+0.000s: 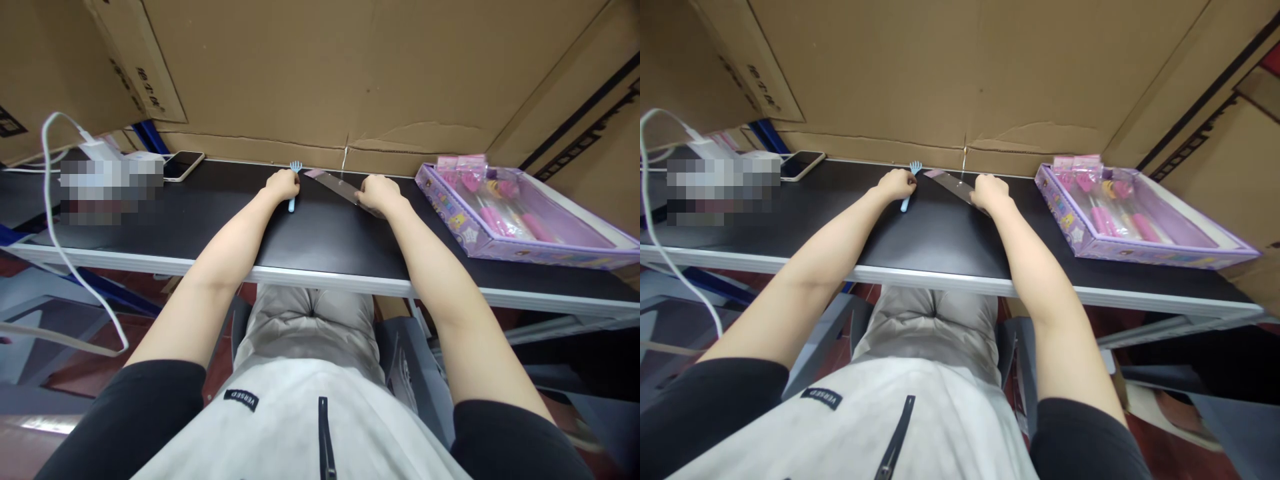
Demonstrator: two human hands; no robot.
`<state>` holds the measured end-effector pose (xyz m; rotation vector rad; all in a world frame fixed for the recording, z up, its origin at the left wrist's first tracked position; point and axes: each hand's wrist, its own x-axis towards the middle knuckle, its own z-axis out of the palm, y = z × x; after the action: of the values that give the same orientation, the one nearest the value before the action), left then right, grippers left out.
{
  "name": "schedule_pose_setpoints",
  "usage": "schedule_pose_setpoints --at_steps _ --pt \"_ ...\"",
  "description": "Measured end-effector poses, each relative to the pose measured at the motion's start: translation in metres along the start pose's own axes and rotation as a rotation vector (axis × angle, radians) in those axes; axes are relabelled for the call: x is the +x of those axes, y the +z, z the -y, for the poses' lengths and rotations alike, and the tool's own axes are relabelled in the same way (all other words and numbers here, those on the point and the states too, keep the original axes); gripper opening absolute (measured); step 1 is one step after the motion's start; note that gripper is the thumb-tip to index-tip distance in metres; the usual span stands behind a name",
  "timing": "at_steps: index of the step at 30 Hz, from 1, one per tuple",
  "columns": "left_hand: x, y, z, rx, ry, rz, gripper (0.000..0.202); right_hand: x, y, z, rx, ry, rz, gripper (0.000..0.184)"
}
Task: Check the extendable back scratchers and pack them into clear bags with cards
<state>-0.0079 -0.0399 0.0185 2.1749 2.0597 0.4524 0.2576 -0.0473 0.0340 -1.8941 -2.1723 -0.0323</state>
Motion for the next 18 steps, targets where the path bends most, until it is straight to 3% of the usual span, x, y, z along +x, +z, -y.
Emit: schedule_pose_setpoints --at_steps 5,8,13,18 --pt "0.005 0.005 0.004 0.035 0.041 -0.041 0.044 0.011 0.014 -0.015 -0.02 -0.036 -0.001 0.042" --pt "0.006 0.007 0.004 0.038 0.056 -0.034 0.045 0.017 0.016 -0.021 0.003 -0.027 0.052 0.04" --pt "0.003 0.007 -0.001 0.0 0.057 -0.071 0.044 0.008 0.009 -0.01 0.287 -0.011 0.125 0.021" --pt "0.006 0.006 -0.004 -0.043 0.031 -0.069 0.04 -0.01 -0.002 0.017 0.632 0.089 0.209 0.04"
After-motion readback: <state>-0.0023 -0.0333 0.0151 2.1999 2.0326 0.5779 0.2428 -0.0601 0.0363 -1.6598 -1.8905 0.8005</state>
